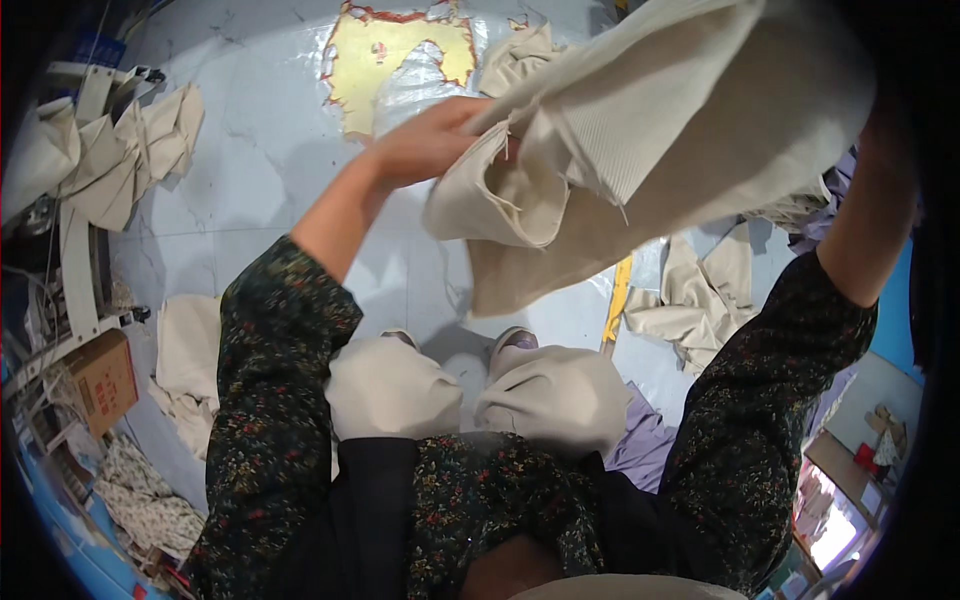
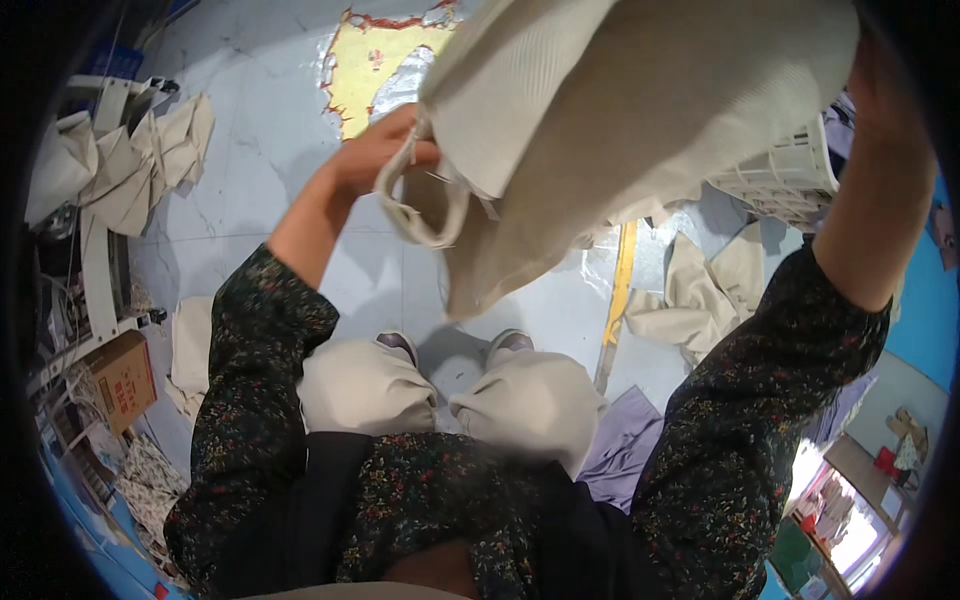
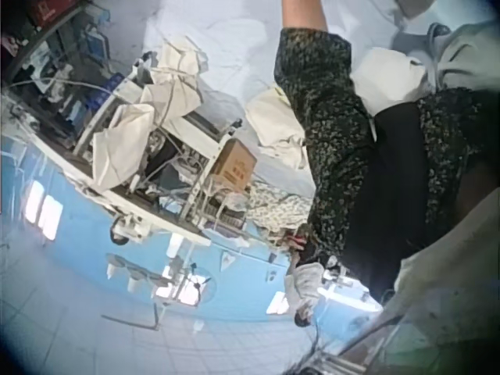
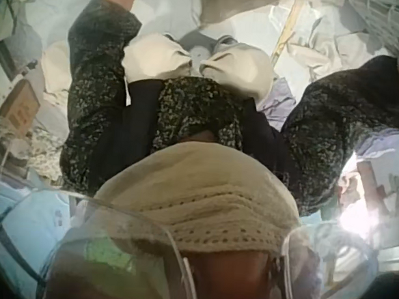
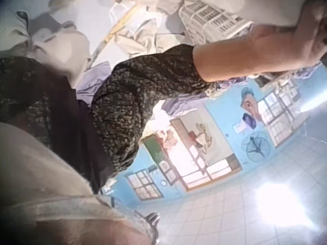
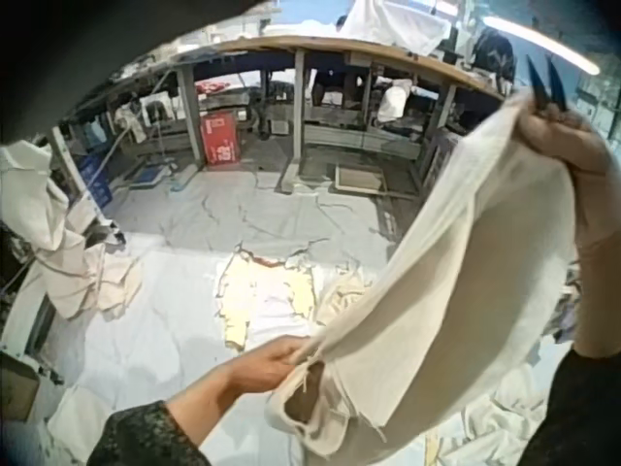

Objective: Inspecting and trimming loose threads from fabric pieces in a workshop.

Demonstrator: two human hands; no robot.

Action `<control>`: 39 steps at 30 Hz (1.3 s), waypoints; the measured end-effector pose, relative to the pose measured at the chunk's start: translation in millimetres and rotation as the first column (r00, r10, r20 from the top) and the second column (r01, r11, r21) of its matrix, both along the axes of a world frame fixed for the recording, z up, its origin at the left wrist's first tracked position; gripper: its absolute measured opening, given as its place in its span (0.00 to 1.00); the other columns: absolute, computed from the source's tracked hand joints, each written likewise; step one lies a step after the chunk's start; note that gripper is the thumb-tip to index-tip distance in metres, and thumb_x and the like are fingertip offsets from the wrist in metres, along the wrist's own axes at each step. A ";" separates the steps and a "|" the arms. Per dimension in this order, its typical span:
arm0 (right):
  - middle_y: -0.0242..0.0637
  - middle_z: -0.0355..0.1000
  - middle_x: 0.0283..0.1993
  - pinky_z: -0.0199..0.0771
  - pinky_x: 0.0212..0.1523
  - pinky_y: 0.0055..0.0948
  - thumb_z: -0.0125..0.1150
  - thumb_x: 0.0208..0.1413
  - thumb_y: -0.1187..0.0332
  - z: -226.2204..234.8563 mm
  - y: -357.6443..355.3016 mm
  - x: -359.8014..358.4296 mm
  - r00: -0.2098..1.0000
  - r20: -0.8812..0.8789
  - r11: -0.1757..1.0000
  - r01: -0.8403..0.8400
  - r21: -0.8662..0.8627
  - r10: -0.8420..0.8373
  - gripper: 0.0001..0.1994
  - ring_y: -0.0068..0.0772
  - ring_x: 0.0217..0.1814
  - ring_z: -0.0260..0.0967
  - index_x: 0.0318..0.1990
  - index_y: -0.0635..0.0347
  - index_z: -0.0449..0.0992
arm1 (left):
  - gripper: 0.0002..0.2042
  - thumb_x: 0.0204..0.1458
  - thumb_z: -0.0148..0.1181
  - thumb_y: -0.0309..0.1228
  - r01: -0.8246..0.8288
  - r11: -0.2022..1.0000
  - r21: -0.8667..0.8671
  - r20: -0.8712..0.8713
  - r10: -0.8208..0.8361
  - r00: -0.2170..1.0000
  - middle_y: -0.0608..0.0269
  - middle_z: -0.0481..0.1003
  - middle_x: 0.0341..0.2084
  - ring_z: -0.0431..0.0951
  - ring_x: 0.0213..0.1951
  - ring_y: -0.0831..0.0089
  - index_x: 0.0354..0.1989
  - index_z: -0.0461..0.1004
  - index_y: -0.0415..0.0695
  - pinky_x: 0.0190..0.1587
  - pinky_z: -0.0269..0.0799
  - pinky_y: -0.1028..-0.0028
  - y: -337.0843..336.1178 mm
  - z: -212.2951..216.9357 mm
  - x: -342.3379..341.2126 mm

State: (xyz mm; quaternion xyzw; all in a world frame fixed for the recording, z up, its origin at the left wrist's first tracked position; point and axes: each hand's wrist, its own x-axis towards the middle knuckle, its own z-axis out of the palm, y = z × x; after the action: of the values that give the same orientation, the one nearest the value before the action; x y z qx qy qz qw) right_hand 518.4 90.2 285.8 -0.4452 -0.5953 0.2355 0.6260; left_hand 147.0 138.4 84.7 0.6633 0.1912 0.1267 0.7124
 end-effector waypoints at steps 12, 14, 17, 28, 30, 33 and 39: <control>0.29 0.78 0.32 0.62 0.33 0.16 0.63 0.61 0.55 -351.5 -53.1 -83.5 0.948 0.235 0.655 0.319 -0.685 -0.215 0.16 0.15 0.29 0.65 0.46 0.56 0.84 | 0.17 0.60 0.57 0.33 -0.149 0.590 0.794 -0.345 0.638 0.688 0.55 0.74 0.45 0.75 0.48 0.52 0.56 0.74 0.43 0.47 0.71 0.57 -102.4 -168.3 -110.6; 0.21 0.70 0.27 0.49 0.25 0.17 0.55 0.66 0.51 -377.7 -78.7 -131.9 0.999 -0.013 0.623 0.009 -0.782 -0.031 0.19 0.10 0.24 0.54 0.47 0.55 0.83 | 0.14 0.62 0.54 0.33 -0.204 0.618 0.759 -0.340 0.644 0.685 0.53 0.75 0.46 0.74 0.48 0.50 0.53 0.75 0.42 0.49 0.69 0.56 -130.3 -207.4 -104.2; 0.19 0.65 0.23 0.46 0.22 0.18 0.49 0.69 0.48 -395.9 -87.6 -193.9 0.958 -0.253 0.399 -0.180 -0.899 -0.138 0.22 0.11 0.21 0.51 0.47 0.56 0.83 | 0.13 0.62 0.55 0.33 -0.266 0.453 0.851 -0.231 0.778 0.585 0.55 0.76 0.46 0.75 0.47 0.52 0.50 0.77 0.42 0.48 0.68 0.55 -129.9 -237.5 -90.4; 0.23 0.63 0.19 0.54 0.24 0.22 0.54 0.66 0.52 -424.1 -63.0 -201.1 0.975 -0.219 0.236 -0.207 -0.949 -0.025 0.21 0.16 0.21 0.55 0.35 0.63 0.81 | 0.05 0.52 0.62 0.28 -0.300 0.508 0.807 -0.227 0.737 0.636 0.61 0.73 0.31 0.74 0.38 0.59 0.35 0.76 0.43 0.41 0.64 0.61 -112.9 -223.3 -80.7; 0.23 0.63 0.19 0.51 0.21 0.22 0.54 0.66 0.52 -421.0 -62.0 -199.2 0.962 -0.271 0.185 -0.259 -0.948 -0.043 0.21 0.15 0.19 0.54 0.32 0.61 0.80 | 0.03 0.51 0.62 0.27 -0.319 0.438 0.841 -0.152 0.755 0.637 0.61 0.69 0.27 0.73 0.36 0.60 0.32 0.75 0.44 0.39 0.63 0.62 -118.5 -219.9 -81.3; 0.22 0.62 0.18 0.47 0.18 0.22 0.54 0.66 0.52 -416.8 -53.3 -202.2 0.955 -0.297 0.206 -0.288 -0.935 -0.015 0.21 0.15 0.17 0.51 0.31 0.60 0.79 | 0.02 0.50 0.62 0.25 -0.307 0.395 0.866 -0.091 0.728 0.680 0.62 0.68 0.26 0.72 0.34 0.61 0.29 0.74 0.44 0.38 0.62 0.62 -123.0 -215.2 -82.1; 0.21 0.61 0.17 0.45 0.17 0.23 0.54 0.65 0.53 -413.1 -34.6 -208.1 0.942 -0.335 0.135 -0.330 -0.934 -0.011 0.20 0.15 0.16 0.49 0.31 0.62 0.78 | 0.03 0.50 0.63 0.25 -0.217 0.392 0.894 -0.125 0.683 0.719 0.63 0.68 0.28 0.72 0.34 0.64 0.32 0.75 0.42 0.41 0.61 0.65 -127.9 -209.6 -84.6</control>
State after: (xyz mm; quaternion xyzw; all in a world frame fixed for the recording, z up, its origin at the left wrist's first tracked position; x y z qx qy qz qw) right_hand 310.3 55.6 -127.3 -0.6414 -0.2542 0.6869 0.2282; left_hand 62.4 10.5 -124.9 0.8432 0.4551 0.2293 0.1710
